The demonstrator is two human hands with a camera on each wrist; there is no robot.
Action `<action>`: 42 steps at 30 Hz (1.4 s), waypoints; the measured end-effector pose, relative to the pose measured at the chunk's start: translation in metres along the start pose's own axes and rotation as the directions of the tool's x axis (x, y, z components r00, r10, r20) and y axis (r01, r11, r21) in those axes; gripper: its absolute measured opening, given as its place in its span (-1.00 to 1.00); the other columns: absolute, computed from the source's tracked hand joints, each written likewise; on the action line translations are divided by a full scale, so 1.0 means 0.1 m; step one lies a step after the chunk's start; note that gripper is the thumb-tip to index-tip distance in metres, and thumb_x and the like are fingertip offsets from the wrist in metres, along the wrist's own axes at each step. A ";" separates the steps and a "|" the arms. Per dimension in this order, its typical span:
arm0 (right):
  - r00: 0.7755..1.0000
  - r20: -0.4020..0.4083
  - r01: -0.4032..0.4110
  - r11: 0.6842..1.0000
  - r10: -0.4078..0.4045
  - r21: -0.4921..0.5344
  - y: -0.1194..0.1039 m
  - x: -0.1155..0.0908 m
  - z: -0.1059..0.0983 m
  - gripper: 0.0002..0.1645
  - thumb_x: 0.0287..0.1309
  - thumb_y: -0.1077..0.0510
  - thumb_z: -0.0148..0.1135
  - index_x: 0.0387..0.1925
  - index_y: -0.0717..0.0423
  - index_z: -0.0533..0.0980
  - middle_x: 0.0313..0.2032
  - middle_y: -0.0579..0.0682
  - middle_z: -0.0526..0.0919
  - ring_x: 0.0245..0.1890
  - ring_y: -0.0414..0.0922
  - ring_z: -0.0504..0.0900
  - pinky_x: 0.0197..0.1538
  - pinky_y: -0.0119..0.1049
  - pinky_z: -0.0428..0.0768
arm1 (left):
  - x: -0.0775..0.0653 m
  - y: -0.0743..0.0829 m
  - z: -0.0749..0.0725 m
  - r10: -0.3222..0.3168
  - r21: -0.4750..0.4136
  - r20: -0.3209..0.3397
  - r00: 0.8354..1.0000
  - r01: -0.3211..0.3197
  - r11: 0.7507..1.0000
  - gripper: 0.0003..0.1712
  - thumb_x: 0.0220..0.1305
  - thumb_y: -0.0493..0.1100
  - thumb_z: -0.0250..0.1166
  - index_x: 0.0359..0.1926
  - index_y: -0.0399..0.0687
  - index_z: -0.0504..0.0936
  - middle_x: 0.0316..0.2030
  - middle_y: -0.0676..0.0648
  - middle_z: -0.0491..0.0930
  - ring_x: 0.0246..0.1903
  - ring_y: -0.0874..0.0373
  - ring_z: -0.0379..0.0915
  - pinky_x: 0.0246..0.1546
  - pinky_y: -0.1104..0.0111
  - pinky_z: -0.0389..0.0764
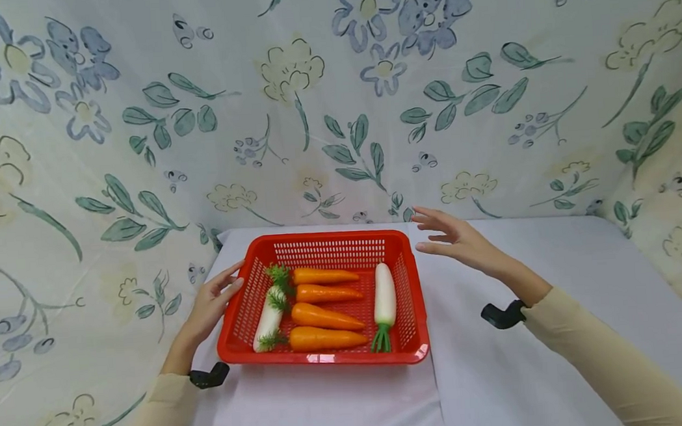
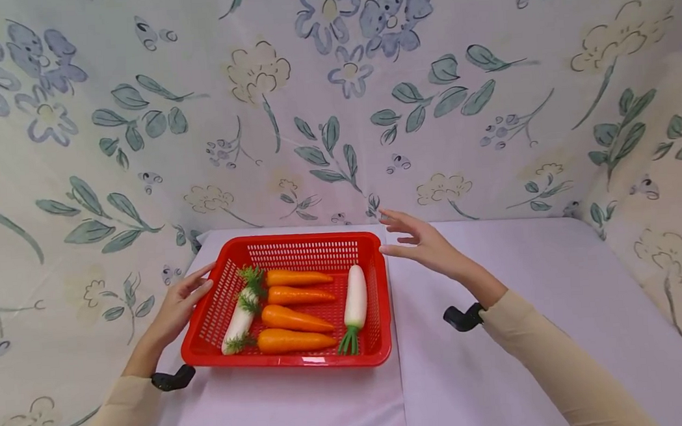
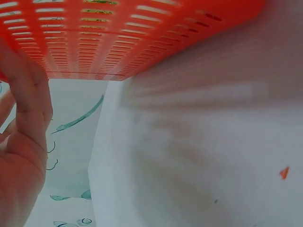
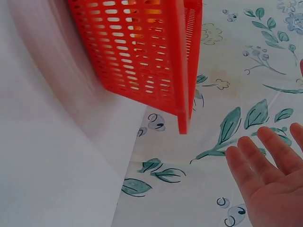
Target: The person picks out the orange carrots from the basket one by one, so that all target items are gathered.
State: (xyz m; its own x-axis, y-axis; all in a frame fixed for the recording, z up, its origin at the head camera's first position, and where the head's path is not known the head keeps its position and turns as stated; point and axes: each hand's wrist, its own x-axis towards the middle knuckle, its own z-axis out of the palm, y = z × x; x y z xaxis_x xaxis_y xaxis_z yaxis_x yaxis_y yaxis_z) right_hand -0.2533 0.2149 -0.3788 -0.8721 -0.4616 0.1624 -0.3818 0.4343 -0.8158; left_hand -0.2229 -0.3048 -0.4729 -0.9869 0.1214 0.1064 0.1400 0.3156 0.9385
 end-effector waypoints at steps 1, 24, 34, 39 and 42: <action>1.000 0.007 0.005 1.000 -0.005 0.012 -0.02 0.02 0.00 -0.11 0.28 0.04 0.32 0.54 -0.16 0.12 0.44 0.08 0.27 0.40 0.14 0.26 0.26 0.32 0.36 | 0.00 0.00 0.01 0.000 -0.011 0.002 1.000 0.000 1.000 -0.41 0.49 -0.04 0.17 0.46 -0.04 0.34 -0.09 -0.18 0.55 -0.36 0.15 0.62 -0.41 0.25 0.74; 0.995 0.090 -0.072 0.961 0.049 0.266 -0.33 0.62 0.42 -0.33 0.24 0.19 0.37 0.35 0.16 0.41 0.28 0.18 0.48 0.25 0.16 0.49 0.24 0.12 0.48 | -0.04 0.14 0.06 -0.013 -0.160 0.015 1.000 0.015 0.987 -0.40 0.53 -0.21 0.09 0.49 -0.22 0.21 -0.12 -0.34 0.55 -0.34 0.14 0.67 -0.32 0.30 0.73; 0.990 0.120 -0.110 0.951 0.078 0.289 -0.39 0.87 0.77 -0.41 0.23 0.21 0.38 0.28 0.21 0.48 0.24 0.24 0.51 0.25 0.21 0.47 0.29 0.09 0.44 | -0.02 0.02 0.05 -0.020 -0.172 0.011 1.000 0.021 0.985 -0.39 0.54 -0.17 0.08 0.51 -0.14 0.20 -0.13 -0.27 0.56 -0.32 0.17 0.66 -0.30 0.29 0.73; 0.982 0.155 -0.152 0.930 0.104 0.335 -0.36 0.95 0.98 -0.44 0.24 0.29 0.35 0.26 0.30 0.47 0.23 0.26 0.52 0.28 0.19 0.44 0.33 0.05 0.40 | -0.05 0.15 0.07 -0.017 -0.198 0.024 1.000 0.021 0.980 -0.39 0.53 -0.23 0.07 0.50 -0.26 0.16 -0.13 -0.37 0.54 -0.33 0.14 0.65 -0.30 0.30 0.73; 0.978 0.161 -0.184 0.914 0.133 0.361 -0.34 0.99 1.09 -0.44 0.25 0.31 0.32 0.26 0.34 0.45 0.22 0.25 0.52 0.25 0.15 0.48 0.32 0.02 0.43 | -0.08 0.25 0.09 -0.013 -0.217 0.030 0.999 0.019 0.976 -0.38 0.53 -0.25 0.07 0.49 -0.32 0.15 -0.13 -0.40 0.52 -0.32 0.14 0.65 -0.29 0.30 0.73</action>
State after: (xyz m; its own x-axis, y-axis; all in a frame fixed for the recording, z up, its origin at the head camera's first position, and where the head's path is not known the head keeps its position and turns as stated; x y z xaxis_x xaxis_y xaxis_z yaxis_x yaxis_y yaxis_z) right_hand -0.2938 0.0700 -0.3957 -0.8543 -0.5182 -0.0397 -0.0774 0.2025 -0.9762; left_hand -0.2105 -0.2898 -0.4536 -0.9857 0.1455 0.0846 0.1006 0.1064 0.9892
